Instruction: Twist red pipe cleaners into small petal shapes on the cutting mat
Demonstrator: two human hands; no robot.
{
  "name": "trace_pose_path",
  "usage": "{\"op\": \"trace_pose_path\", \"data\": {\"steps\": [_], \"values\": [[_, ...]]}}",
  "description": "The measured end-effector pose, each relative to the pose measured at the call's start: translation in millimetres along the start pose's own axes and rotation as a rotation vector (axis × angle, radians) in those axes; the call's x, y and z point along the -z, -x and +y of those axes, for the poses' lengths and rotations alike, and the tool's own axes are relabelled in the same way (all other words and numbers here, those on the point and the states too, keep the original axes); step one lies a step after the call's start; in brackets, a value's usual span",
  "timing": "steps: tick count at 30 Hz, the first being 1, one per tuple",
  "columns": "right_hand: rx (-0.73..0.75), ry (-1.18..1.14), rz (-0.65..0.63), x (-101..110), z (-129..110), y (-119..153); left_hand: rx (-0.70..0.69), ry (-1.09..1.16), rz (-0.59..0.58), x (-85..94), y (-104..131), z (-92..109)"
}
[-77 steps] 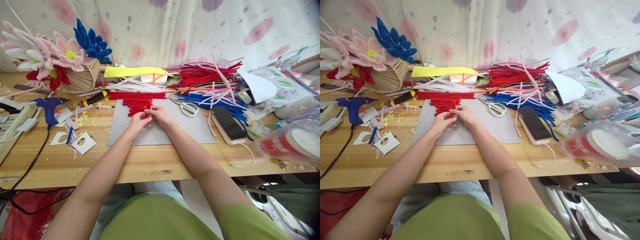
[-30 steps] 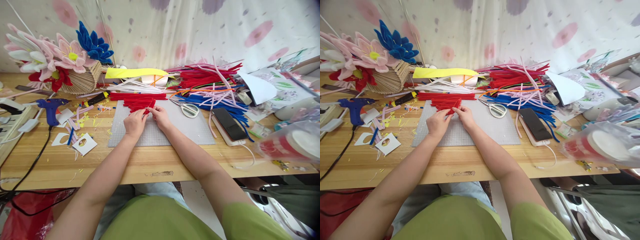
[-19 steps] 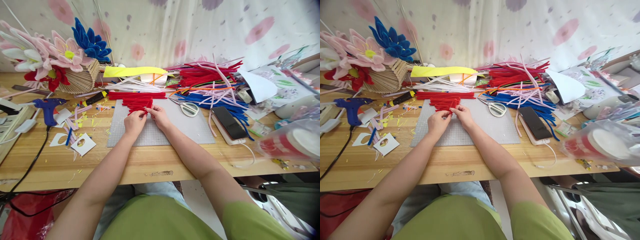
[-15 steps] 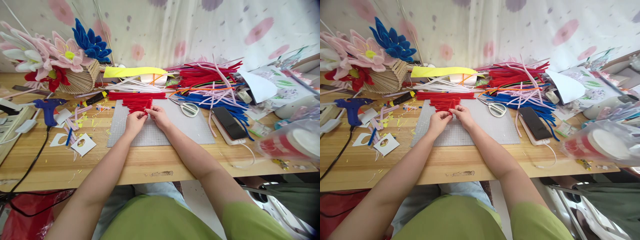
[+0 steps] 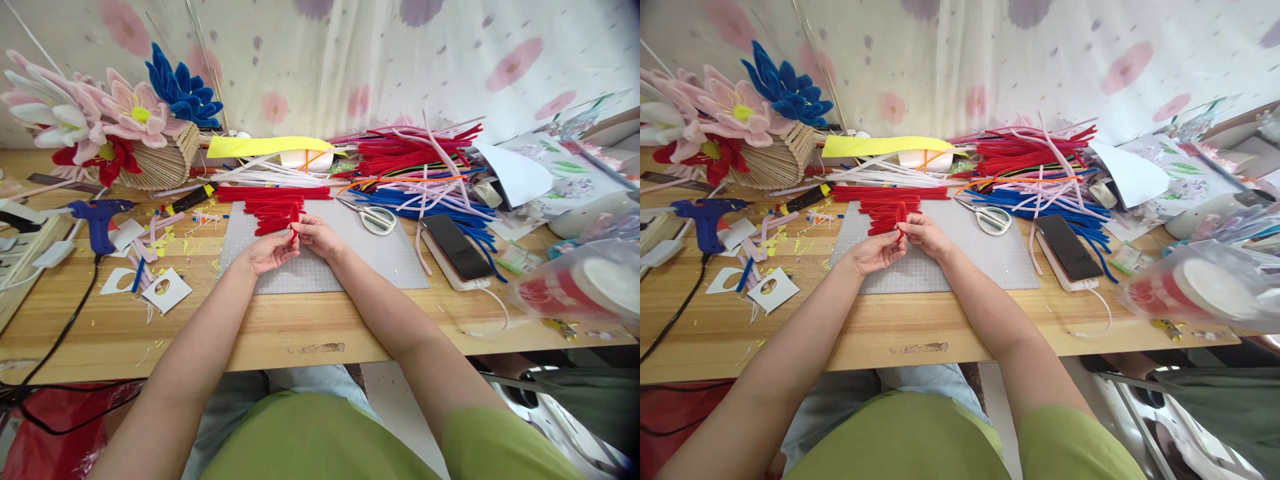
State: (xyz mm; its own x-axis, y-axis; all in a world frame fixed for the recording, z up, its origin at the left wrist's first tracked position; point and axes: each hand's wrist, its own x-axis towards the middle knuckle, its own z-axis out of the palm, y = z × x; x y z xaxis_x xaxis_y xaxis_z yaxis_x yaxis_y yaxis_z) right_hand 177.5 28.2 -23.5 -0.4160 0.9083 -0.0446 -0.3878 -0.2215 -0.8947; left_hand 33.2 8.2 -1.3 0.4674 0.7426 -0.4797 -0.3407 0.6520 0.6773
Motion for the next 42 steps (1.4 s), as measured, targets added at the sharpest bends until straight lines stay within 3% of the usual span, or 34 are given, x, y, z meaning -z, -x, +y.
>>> {"op": "trace_pose_path", "data": {"steps": [5,9,13,16,18,20,27,33,37,42], "values": [[-0.006,-0.026,-0.035,0,0,1,0.134,0.126,-0.095,-0.9,2,-2],[-0.014,-0.004,-0.006,1,-2,0,0.076,0.101,-0.08,-1.2,-1,-4],[0.079,0.04,0.107,3,-1,-4,-0.252,-0.17,0.101,-1.9,-11,-10],[0.132,0.075,0.198,1,2,-6,-0.542,-0.529,0.336,-0.6,-16,-16],[0.13,0.105,0.228,-1,3,-7,-0.659,-0.767,0.45,0.6,-16,-19],[0.127,0.125,0.233,-2,5,-7,-0.714,-0.905,0.502,0.9,-14,-20],[0.15,0.152,0.223,-1,7,-9,-0.782,-1.072,0.592,-4.7,-8,-19],[0.16,0.162,0.272,-3,8,-10,-0.767,-1.324,0.67,-8.3,-8,-18],[0.161,0.169,0.277,-4,8,-10,-0.747,-1.252,0.649,-6.4,-10,-19],[0.146,0.174,0.219,-1,7,-8,-0.62,-0.77,0.499,0.3,-18,-19]]}}
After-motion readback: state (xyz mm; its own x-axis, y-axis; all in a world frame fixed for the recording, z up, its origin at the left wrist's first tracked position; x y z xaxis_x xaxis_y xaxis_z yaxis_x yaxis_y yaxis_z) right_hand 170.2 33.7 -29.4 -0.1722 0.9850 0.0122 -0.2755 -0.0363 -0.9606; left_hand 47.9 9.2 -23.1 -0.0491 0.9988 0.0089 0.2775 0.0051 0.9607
